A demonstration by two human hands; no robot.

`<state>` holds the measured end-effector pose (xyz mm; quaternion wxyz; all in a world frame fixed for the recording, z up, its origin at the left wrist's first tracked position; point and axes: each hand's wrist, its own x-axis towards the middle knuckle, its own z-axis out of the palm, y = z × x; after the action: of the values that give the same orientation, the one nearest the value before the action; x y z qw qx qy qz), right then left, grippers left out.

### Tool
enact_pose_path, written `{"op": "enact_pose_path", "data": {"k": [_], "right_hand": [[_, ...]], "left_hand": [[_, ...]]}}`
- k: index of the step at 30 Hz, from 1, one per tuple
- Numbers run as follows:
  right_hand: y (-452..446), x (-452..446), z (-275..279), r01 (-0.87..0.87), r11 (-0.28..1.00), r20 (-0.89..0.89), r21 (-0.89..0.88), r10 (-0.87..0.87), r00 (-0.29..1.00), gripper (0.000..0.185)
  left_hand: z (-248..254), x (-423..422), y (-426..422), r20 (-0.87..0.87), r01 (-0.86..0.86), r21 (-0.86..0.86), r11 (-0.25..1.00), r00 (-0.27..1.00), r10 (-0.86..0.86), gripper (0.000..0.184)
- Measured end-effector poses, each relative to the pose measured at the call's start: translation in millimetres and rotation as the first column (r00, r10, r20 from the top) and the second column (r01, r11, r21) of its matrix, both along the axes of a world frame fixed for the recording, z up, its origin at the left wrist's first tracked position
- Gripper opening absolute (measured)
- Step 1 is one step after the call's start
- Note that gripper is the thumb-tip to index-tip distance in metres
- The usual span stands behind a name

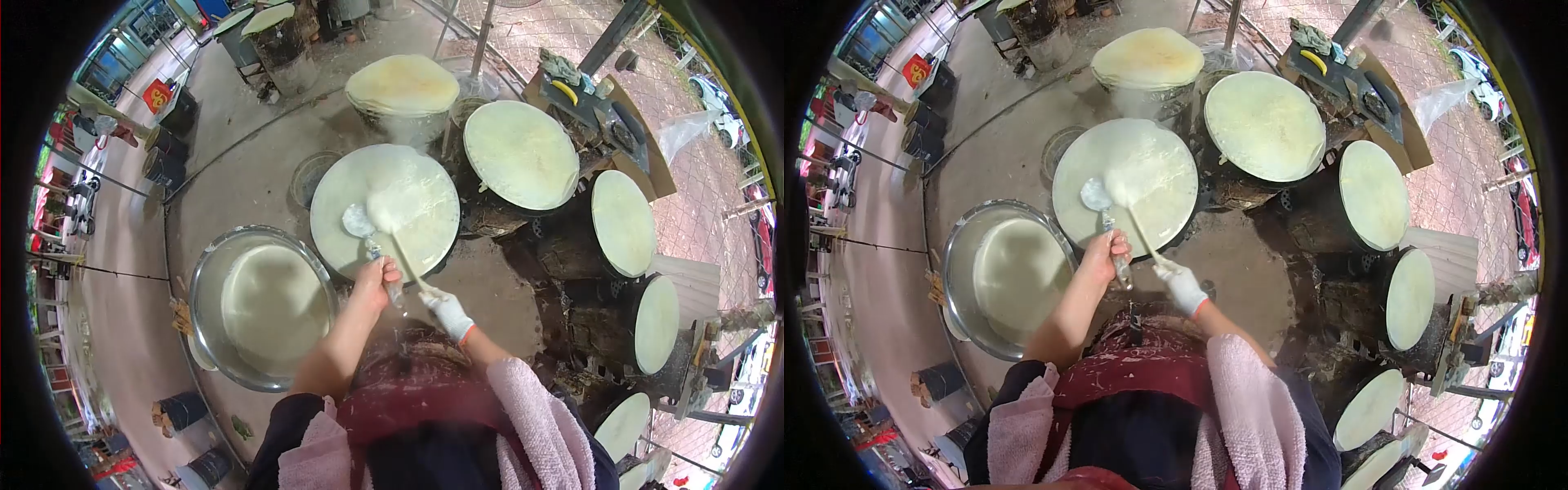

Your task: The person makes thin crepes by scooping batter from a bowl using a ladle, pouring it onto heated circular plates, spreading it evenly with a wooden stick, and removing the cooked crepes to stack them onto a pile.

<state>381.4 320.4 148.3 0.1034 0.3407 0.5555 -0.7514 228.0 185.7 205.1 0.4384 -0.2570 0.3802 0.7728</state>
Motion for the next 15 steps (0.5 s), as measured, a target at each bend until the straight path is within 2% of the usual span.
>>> {"op": "enact_pose_path", "data": {"k": [1, 2, 3, 4, 5, 6, 7, 8, 9, 10, 11, 12, 14, 15], "right_hand": [[-7, -2, -3, -0.036, 0.995, 0.072, -0.090, 0.043, 0.997, 0.042], [-5, -5, 19, -0.058, 0.976, 0.127, -0.210, 0.086, 0.988, 0.041], [0, -8, 41, -0.011, 0.986, 0.095, -0.169, 0.027, 0.995, 0.040], [8, -10, 55, 0.038, 0.991, 0.058, -0.126, -0.031, 0.998, 0.039], [20, -9, 53, 0.011, 0.997, 0.045, 0.075, -0.015, 0.999, 0.039], [25, -11, 36, 0.113, 0.978, -0.053, 0.172, -0.106, 0.993, 0.035], [29, -11, 26, 0.094, 0.971, -0.062, 0.221, -0.082, 0.995, 0.037], [33, -9, 20, 0.078, 0.960, -0.067, 0.268, -0.062, 0.996, 0.038], [30, -2, 18, -0.055, 0.934, -0.103, 0.352, 0.096, 0.990, 0.042], [30, 4, 18, -0.174, 0.878, -0.122, 0.445, 0.252, 0.960, 0.046], [34, 6, 28, -0.368, 0.787, 0.034, 0.495, 0.405, 0.914, 0.053], [39, 10, 38, -0.379, 0.816, 0.039, 0.437, 0.404, 0.914, 0.050], [53, 27, 56, -0.174, 0.846, 0.091, 0.505, 0.148, 0.985, 0.052], [69, 39, 52, -0.232, 0.786, 0.134, 0.572, 0.189, 0.973, 0.052]], "left_hand": [[-1, -1, 4, 0.001, -0.058, 0.043, 0.997, 0.998, 0.058, 0.018], [-2, -3, 5, 0.003, -0.114, 0.086, 0.990, 0.993, 0.114, 0.019], [-11, -15, -14, 0.013, -0.050, 0.219, 0.975, 0.999, 0.048, 0.014], [-12, -23, -42, -0.074, 0.067, 0.609, 0.790, 0.997, -0.027, 0.011], [13, -19, -51, -0.247, -0.181, 0.116, 0.977, 0.947, 0.205, 0.018], [5, -17, -67, -0.157, -0.114, 0.403, 0.908, 0.969, 0.191, 0.020], [-4, -15, -84, -0.056, -0.040, 0.650, 0.759, 0.993, 0.099, 0.022], [-13, -13, -100, -0.005, 0.032, 0.810, 0.586, 0.999, -0.048, 0.024], [38, 2, -100, -0.108, 0.017, 0.580, 0.814, 0.993, 0.057, 0.024], [67, 9, -94, -0.244, -0.039, 0.305, 0.951, 0.963, 0.118, 0.024], [69, 3, -86, -0.274, -0.067, 0.185, 0.981, 0.955, 0.117, 0.020], [68, -11, -85, -0.304, -0.092, 0.059, 0.994, 0.947, 0.106, 0.019], [52, -33, -82, -0.060, -0.126, 0.414, 0.902, 0.985, 0.165, 0.016], [55, -42, -75, 0.076, -0.157, 0.545, 0.823, 0.988, 0.138, 0.016]]}}
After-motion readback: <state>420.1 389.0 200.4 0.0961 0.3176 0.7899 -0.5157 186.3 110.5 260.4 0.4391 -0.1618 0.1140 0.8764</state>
